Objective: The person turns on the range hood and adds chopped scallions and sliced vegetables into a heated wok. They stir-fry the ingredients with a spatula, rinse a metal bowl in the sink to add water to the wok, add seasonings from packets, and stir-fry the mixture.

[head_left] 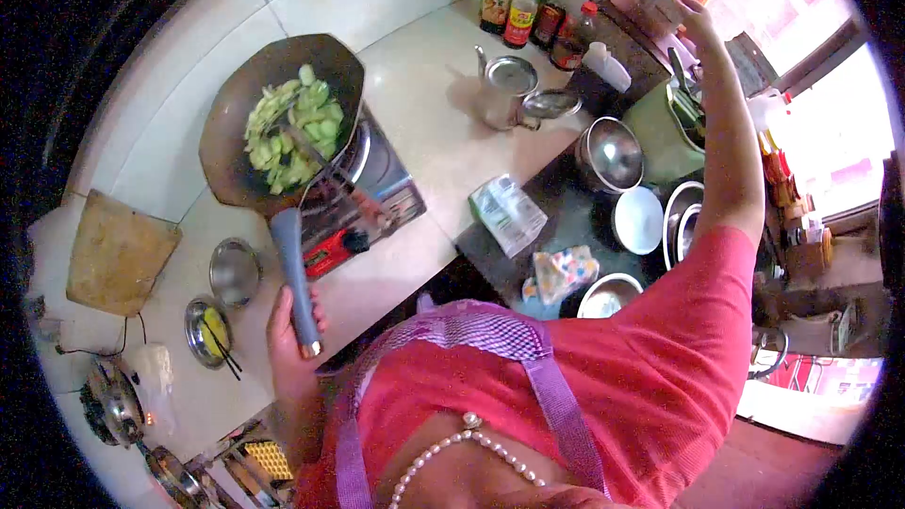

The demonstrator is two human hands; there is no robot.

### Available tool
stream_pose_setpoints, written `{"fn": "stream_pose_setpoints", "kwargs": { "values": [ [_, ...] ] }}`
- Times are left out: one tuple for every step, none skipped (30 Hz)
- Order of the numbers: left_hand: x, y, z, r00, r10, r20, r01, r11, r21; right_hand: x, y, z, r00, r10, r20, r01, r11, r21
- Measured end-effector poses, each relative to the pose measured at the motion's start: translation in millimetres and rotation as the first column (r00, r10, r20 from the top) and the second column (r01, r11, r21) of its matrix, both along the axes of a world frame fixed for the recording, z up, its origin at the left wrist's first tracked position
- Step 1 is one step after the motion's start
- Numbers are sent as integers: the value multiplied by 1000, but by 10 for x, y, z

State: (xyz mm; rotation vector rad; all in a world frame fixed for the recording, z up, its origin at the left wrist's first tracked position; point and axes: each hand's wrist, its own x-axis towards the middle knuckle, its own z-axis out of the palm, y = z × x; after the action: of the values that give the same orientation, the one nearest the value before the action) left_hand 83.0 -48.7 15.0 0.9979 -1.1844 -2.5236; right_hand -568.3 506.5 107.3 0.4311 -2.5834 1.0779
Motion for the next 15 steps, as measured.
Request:
{"fn": "stream_pose_setpoints", "kwargs": {
  "values": [
    [8,23,52,998,19,57,-14,997,-78,-455,456,-125,994,-108,26,106,992,63],
    [-7,66,119,993,43,108,-26,987,-159,-865,869,-279,981,-189,46,183,976,117],
    [-39,120,211,987,60,148,-22,970,-243,-1401,1347,-546,976,-214,43,206,968,143],
    [-84,185,314,979,80,187,-15,945,-326,-1167,1282,-506,933,-350,83,318,910,266],
    [-132,248,382,969,103,223,-4,915,-404,-994,1110,-462,901,-429,68,377,849,370],
    [-153,285,404,965,117,236,-1,898,-441,-972,1074,-472,880,-472,56,407,808,426],
    [-163,309,417,959,131,250,4,879,-476,-985,1081,-479,862,-504,52,425,776,466],
    [-178,336,432,954,148,259,5,861,-509,-1047,1114,-501,854,-518,41,434,754,493],
    [-191,369,477,941,162,296,20,849,-528,-1110,1124,-506,847,-531,29,442,733,517],
    [-213,400,523,928,180,327,30,838,-545,-1201,1169,-523,841,-541,17,450,717,533],
    [-256,411,531,912,203,356,35,827,-561,-1249,1233,-570,836,-549,11,452,700,552],
    [-295,368,512,913,180,367,65,822,-565,-1376,1276,-598,836,-549,3,453,692,561],
    [-290,306,501,907,164,387,94,819,-566,-1417,1373,-708,831,-557,3,450,675,585],
    [-227,294,500,895,160,416,114,819,-562,-1532,1399,-773,833,-553,-2,441,663,605],
    [-212,279,516,884,152,442,130,828,-546,-1583,1505,-923,834,-552,0,427,645,634]
  ]
}}
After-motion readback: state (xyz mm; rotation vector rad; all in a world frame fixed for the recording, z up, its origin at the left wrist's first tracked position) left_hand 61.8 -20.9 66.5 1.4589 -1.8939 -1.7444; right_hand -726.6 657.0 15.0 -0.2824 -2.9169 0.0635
